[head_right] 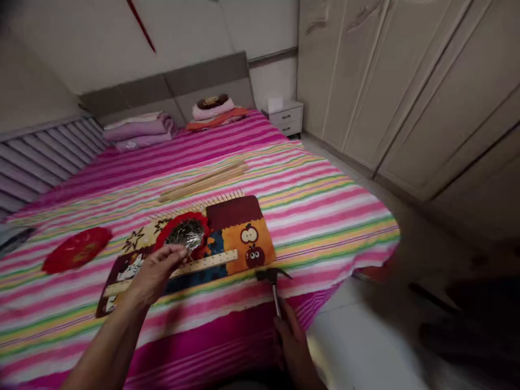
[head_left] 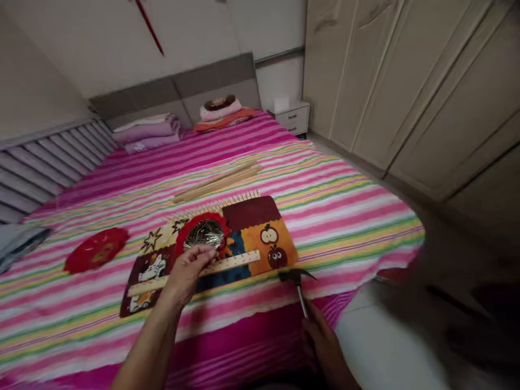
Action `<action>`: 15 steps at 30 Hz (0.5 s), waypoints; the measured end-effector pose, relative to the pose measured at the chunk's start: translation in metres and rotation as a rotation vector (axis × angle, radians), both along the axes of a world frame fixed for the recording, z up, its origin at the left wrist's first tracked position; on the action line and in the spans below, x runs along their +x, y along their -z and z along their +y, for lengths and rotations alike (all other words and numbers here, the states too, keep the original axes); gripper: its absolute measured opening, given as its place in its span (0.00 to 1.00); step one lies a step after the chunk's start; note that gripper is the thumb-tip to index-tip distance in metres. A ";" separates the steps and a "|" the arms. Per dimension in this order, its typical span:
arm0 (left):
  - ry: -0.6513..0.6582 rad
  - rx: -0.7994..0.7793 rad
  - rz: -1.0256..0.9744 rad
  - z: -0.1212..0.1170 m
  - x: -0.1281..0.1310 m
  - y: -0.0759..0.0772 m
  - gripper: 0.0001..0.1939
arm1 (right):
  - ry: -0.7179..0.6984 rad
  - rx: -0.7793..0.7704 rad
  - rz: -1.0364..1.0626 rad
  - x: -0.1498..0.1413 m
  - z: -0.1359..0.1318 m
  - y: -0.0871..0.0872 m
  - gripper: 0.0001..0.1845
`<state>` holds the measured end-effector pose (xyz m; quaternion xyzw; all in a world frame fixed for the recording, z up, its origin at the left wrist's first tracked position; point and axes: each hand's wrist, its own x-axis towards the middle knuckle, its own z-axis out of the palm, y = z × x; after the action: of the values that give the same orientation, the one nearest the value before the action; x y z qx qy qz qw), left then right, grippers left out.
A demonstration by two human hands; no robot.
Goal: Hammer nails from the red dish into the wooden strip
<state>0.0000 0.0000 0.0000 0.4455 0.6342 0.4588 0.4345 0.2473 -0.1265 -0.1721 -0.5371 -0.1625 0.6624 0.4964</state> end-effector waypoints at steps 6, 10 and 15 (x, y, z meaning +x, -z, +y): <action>0.041 0.102 0.074 -0.001 0.051 0.037 0.16 | -0.002 -0.005 0.030 -0.002 0.001 -0.013 0.36; -0.007 0.114 0.081 0.004 0.068 0.066 0.15 | 0.002 -0.018 0.050 -0.001 0.001 -0.018 0.37; -0.062 0.110 0.112 0.010 0.075 0.085 0.15 | 0.006 -0.024 0.048 0.000 0.002 -0.019 0.40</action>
<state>0.0750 0.0095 -0.0851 0.4739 0.6448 0.4805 0.3590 0.2470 -0.1243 -0.1530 -0.5272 -0.1410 0.6756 0.4957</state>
